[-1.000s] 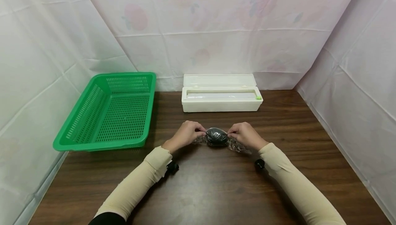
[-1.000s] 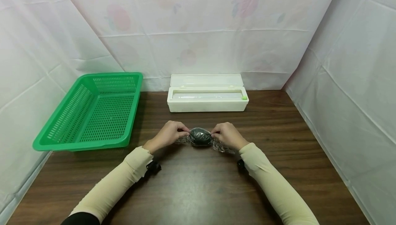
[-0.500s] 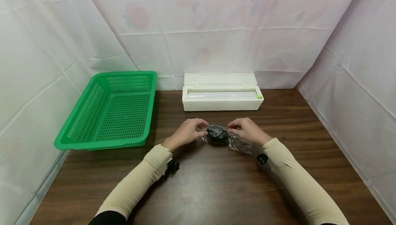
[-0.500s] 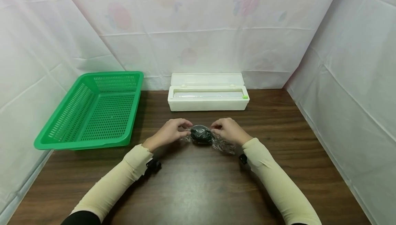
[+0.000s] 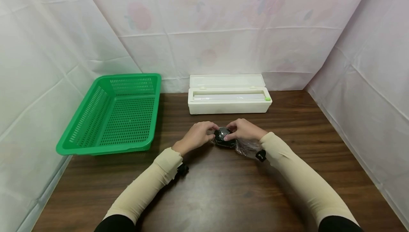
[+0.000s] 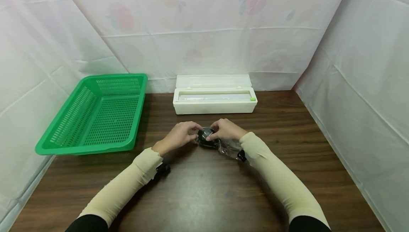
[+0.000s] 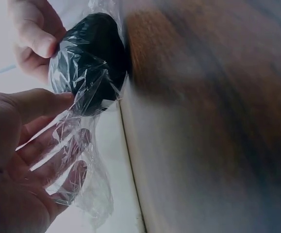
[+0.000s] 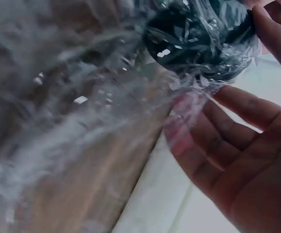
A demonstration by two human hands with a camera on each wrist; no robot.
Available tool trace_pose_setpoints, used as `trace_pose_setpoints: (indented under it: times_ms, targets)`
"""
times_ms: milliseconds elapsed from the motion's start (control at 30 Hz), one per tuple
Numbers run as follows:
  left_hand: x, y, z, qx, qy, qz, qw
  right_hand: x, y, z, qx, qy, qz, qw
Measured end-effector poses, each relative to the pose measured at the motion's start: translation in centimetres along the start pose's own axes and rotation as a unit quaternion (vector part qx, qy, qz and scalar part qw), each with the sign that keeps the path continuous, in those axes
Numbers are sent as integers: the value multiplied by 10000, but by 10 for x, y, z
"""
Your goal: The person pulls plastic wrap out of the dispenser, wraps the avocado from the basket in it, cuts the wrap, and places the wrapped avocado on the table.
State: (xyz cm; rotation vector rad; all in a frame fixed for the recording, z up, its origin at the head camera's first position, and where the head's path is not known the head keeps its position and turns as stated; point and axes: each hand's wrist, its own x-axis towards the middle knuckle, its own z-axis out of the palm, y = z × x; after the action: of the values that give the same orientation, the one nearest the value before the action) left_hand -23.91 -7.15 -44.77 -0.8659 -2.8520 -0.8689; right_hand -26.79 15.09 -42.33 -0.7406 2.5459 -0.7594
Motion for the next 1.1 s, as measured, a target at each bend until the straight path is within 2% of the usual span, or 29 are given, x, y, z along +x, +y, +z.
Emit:
trace_pose_setpoints:
  times_ms: [233,400,600,733,867,1000,1100]
  targets:
    - [2,-3,3,356,397,421,9977,2,-4,-1,-92,-368,346,9987]
    - [2,-4,5,487,575,574,9955,0,-3,5,49,-381,622,9973]
    - [2,-5,6,553,709,564,9944,-4,-3,14,132,-15,814,9966]
    - [-1,-4,1,536,712,648,9939,-7,-5,18,143,278,861,9958]
    - [-4,-3,-8,540,824,812,9918,-12,-8,19,397,525,892,9938]
    - [-8,-3,-20,900,966,1006,9861,-19,-13,18,683,717,864,9913]
    - [-11,-1,-30,1067,939,1030,9845,-24,-16,18,1015,846,894,9872]
